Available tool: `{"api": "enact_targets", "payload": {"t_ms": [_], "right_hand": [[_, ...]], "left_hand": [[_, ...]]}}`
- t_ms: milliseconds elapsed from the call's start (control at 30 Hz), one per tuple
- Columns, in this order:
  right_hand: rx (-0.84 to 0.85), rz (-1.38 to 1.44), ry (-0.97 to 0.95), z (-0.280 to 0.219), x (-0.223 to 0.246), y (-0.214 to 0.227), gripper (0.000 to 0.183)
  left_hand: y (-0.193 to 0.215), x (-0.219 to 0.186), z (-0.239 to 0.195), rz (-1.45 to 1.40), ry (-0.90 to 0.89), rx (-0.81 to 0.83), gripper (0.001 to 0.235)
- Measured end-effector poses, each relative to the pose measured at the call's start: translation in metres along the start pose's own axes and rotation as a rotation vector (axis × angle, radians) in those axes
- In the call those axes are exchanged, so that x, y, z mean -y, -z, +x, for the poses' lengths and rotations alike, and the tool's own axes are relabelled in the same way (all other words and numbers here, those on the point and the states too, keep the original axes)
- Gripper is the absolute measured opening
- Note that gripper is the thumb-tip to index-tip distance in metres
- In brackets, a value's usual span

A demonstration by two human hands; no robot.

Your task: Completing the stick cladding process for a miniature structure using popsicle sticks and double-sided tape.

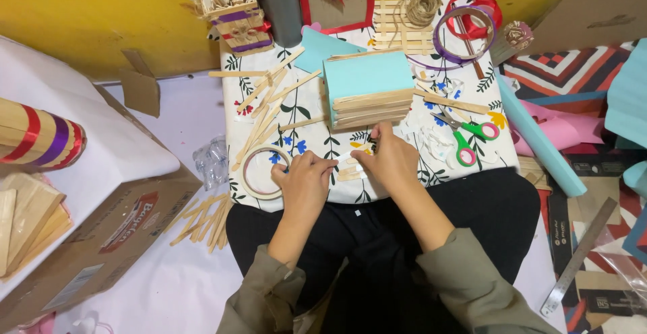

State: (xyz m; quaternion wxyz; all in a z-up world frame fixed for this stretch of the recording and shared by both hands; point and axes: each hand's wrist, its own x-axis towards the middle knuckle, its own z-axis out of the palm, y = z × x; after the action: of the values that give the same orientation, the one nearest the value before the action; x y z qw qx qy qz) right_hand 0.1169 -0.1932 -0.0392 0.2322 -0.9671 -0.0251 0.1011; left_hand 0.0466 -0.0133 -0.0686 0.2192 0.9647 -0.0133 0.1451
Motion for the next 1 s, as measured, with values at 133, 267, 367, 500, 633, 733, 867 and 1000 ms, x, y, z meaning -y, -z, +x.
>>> {"api": "enact_targets", "payload": {"t_ms": [133, 267, 367, 500, 633, 733, 867, 1000], "right_hand": [[-0.021, 0.162, 0.006, -0.022, -0.023, 0.014, 0.028], [-0.105, 0.323, 0.013, -0.039, -0.046, 0.017, 0.015], [-0.186, 0.370, 0.138, -0.042, -0.044, 0.016, 0.006], [-0.294, 0.242, 0.418, -0.029, -0.035, 0.005, 0.011], [-0.336, 0.036, 0.467, -0.016, -0.034, -0.013, 0.017], [-0.317, 0.000, 0.430, -0.015, -0.035, -0.016, 0.026], [-0.379, -0.025, 0.489, -0.014, -0.038, -0.022, 0.008], [-0.383, -0.022, 0.495, -0.015, -0.036, -0.021, 0.009]], "left_hand": [[0.000, -0.002, 0.008, -0.028, 0.104, 0.091, 0.022], [0.003, 0.003, 0.008, 0.013, -0.004, 0.145, 0.016], [0.003, 0.009, 0.008, 0.004, -0.079, 0.138, 0.015], [0.003, 0.009, 0.009, 0.017, -0.133, 0.074, 0.014], [0.000, 0.012, 0.010, 0.043, -0.150, 0.033, 0.013], [-0.002, 0.010, 0.013, 0.066, -0.154, 0.001, 0.014], [0.000, 0.005, 0.017, 0.103, -0.133, -0.036, 0.014], [0.014, 0.011, 0.022, 0.154, -0.059, -0.021, 0.018]]}}
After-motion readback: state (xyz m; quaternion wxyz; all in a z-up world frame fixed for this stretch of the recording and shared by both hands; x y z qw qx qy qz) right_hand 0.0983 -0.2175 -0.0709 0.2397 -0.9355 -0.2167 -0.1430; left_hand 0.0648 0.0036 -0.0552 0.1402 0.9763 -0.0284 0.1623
